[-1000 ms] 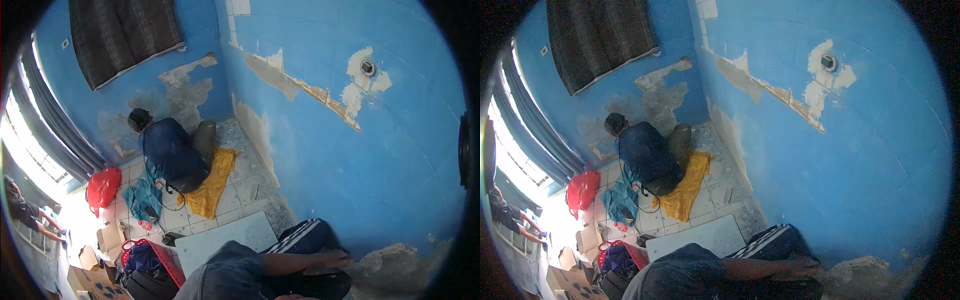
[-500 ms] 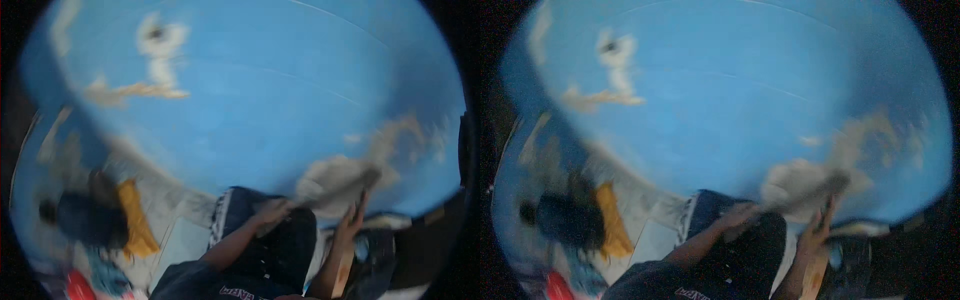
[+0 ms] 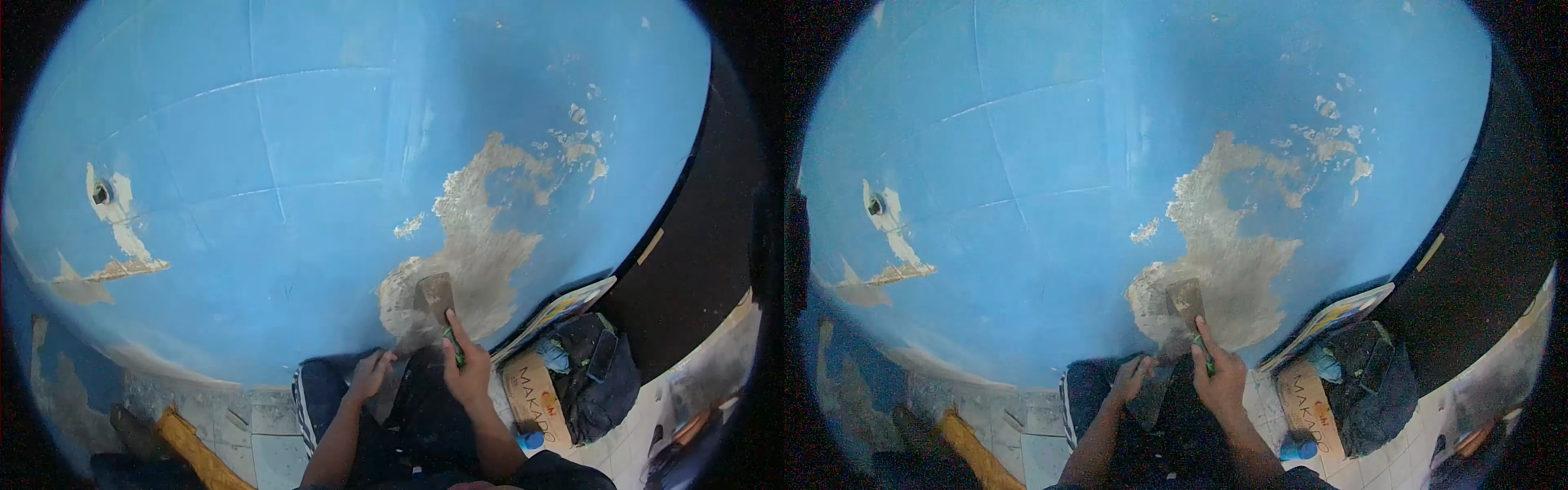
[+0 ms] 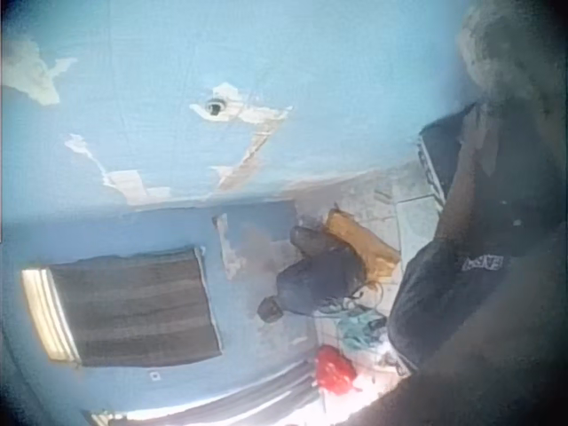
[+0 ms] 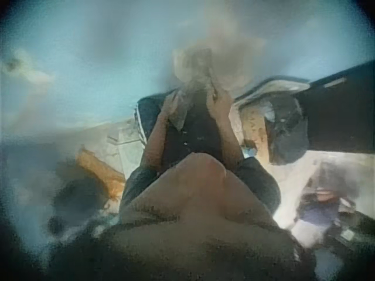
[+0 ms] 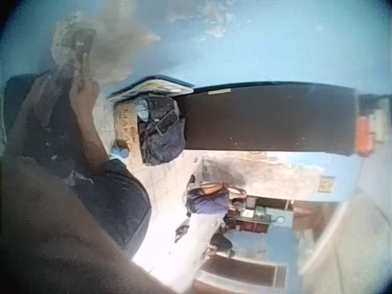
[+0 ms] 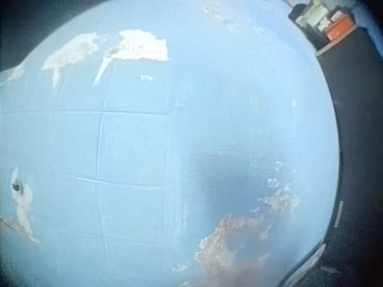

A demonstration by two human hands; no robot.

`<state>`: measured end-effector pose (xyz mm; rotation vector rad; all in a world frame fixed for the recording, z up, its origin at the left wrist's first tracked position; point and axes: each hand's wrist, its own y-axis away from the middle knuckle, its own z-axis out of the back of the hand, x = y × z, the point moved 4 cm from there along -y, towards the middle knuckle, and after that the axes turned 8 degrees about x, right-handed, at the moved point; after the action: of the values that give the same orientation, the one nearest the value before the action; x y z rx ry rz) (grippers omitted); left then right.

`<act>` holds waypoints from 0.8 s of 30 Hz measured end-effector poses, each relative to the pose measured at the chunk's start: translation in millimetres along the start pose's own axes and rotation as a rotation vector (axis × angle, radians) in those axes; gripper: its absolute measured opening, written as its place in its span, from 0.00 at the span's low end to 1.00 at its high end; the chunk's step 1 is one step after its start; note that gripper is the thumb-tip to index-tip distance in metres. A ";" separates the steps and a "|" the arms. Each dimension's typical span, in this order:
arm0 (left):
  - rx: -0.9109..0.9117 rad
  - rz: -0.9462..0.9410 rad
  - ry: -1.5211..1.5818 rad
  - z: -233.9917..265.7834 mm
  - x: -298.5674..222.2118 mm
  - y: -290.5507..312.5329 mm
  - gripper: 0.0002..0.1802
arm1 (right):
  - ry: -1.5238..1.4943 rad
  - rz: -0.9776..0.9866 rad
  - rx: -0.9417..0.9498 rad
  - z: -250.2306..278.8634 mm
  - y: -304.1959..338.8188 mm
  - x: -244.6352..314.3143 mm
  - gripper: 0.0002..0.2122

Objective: The person scrapes old paint off a wall using a scraper tool.

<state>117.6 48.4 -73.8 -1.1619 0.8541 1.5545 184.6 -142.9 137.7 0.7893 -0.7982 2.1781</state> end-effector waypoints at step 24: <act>0.031 0.001 0.005 3.6 -5.2 -4.3 0.28 | -0.007 0.349 -0.432 80.8 -91.6 86.4 0.22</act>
<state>121.1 51.4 -67.7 -1.1440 0.8794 1.5347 227.0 -114.6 278.4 0.4620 -1.4371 2.1736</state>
